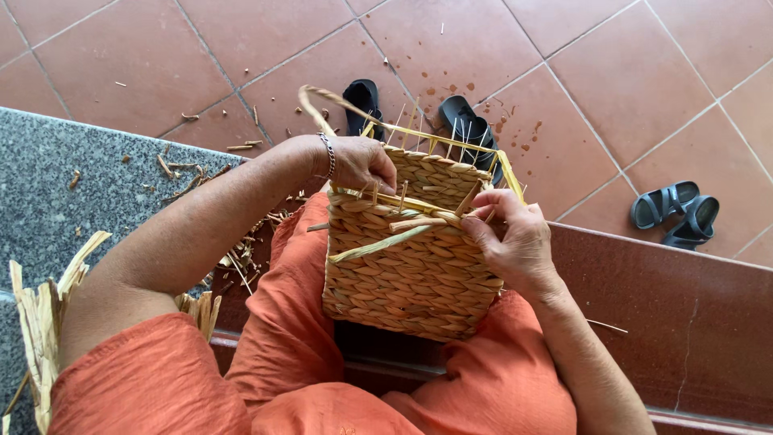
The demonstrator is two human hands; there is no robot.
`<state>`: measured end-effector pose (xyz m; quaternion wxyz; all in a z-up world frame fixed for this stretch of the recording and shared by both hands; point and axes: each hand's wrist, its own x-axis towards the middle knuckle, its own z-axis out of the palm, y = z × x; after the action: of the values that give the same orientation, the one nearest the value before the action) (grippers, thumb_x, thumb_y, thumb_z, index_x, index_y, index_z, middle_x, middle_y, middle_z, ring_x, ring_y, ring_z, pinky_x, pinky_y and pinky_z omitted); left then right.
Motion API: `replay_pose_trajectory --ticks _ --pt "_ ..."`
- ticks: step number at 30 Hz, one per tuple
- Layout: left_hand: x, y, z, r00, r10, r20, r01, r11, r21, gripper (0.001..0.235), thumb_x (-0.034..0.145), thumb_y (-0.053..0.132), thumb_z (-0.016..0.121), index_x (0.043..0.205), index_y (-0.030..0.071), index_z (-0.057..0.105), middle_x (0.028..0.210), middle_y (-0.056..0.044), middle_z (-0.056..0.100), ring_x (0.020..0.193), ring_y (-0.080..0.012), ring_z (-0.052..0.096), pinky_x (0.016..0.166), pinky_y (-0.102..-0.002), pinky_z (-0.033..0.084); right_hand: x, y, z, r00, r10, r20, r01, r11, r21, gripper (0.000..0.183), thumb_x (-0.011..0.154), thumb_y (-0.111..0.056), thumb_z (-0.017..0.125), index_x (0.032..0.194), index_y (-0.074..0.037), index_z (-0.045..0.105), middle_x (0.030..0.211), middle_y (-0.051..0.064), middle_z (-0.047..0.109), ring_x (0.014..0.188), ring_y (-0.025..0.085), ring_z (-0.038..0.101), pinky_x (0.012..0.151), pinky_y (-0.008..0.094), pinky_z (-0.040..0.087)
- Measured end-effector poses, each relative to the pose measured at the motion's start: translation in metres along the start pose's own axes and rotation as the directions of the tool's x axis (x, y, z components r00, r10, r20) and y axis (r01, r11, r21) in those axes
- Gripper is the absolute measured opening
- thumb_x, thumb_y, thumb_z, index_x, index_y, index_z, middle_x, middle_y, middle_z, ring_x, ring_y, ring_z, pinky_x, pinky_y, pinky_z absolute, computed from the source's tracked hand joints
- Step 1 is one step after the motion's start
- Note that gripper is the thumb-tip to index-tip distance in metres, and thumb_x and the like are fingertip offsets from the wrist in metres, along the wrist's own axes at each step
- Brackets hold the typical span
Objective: The person weaves a rectangular basket using dried palm leaves, interlacing them through a yellow frame. They trim the excess ends of the leaves with scissors to finish the edges.
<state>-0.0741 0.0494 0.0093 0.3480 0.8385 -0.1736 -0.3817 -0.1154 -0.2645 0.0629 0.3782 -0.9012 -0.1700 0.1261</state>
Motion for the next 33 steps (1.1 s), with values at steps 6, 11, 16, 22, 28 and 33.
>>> replay_pose_trajectory --ticks 6,11,16,22,28,33 --pt "-0.011 0.016 -0.014 0.995 -0.051 -0.080 0.065 0.981 0.184 0.024 0.086 0.031 0.074 0.106 0.019 0.079 0.096 -0.002 0.079 0.091 -0.0175 0.073 0.083 -0.035 0.057 0.003 0.006 0.001 0.981 -0.187 -0.041 0.177 0.968 -0.178 0.026 0.085 -0.021 0.081 0.107 -0.014 0.068 0.083 -0.002 0.071 0.072 0.017 0.061 0.082 0.036 0.049" --pt "-0.026 0.023 -0.013 0.988 -0.021 -0.153 0.065 0.956 0.286 0.024 0.087 0.037 0.071 0.104 0.022 0.080 0.094 -0.003 0.078 0.091 -0.0220 0.074 0.083 -0.036 0.056 -0.001 0.013 0.004 0.975 -0.211 -0.069 0.196 0.965 -0.172 0.020 0.086 -0.024 0.082 0.103 -0.017 0.074 0.080 -0.004 0.071 0.070 0.015 0.063 0.084 0.034 0.048" --pt "-0.028 0.027 -0.008 0.992 0.010 -0.129 0.046 0.905 0.423 0.022 0.076 0.036 0.078 0.089 0.019 0.081 0.083 -0.005 0.078 0.086 -0.0235 0.072 0.082 -0.044 0.047 -0.001 0.017 0.005 0.972 -0.222 -0.075 0.209 0.966 -0.152 0.019 0.087 -0.023 0.082 0.104 -0.017 0.075 0.082 -0.004 0.073 0.071 0.013 0.063 0.087 0.033 0.047" --pt "-0.005 0.026 -0.002 0.995 0.020 -0.098 0.024 0.901 0.433 0.022 0.058 0.025 0.081 0.075 0.011 0.078 0.072 -0.007 0.073 0.068 -0.0224 0.069 0.061 -0.039 0.055 0.000 0.014 0.003 0.977 -0.197 -0.076 0.190 0.977 -0.099 0.022 0.085 -0.022 0.082 0.104 -0.015 0.074 0.084 -0.004 0.074 0.071 0.012 0.064 0.085 0.031 0.047" --pt "-0.004 0.040 0.012 0.988 -0.135 -0.069 0.150 0.935 0.322 0.022 0.071 0.026 0.075 0.067 0.006 0.069 0.068 -0.009 0.068 0.063 -0.0207 0.062 0.058 -0.039 0.052 -0.001 0.009 0.000 0.975 -0.210 -0.071 0.206 0.977 -0.059 0.019 0.087 -0.019 0.082 0.103 -0.012 0.074 0.082 -0.001 0.075 0.069 0.011 0.066 0.079 0.030 0.051" --pt "-0.030 0.060 0.008 0.992 -0.017 -0.129 0.092 0.794 0.601 0.013 0.080 0.014 0.068 0.072 0.005 0.072 0.074 -0.013 0.070 0.066 -0.0233 0.064 0.066 -0.038 0.053 -0.002 0.007 0.002 0.988 -0.136 -0.069 0.138 0.990 0.031 0.020 0.088 -0.020 0.079 0.105 -0.013 0.073 0.084 0.000 0.076 0.071 0.009 0.071 0.072 0.028 0.057"
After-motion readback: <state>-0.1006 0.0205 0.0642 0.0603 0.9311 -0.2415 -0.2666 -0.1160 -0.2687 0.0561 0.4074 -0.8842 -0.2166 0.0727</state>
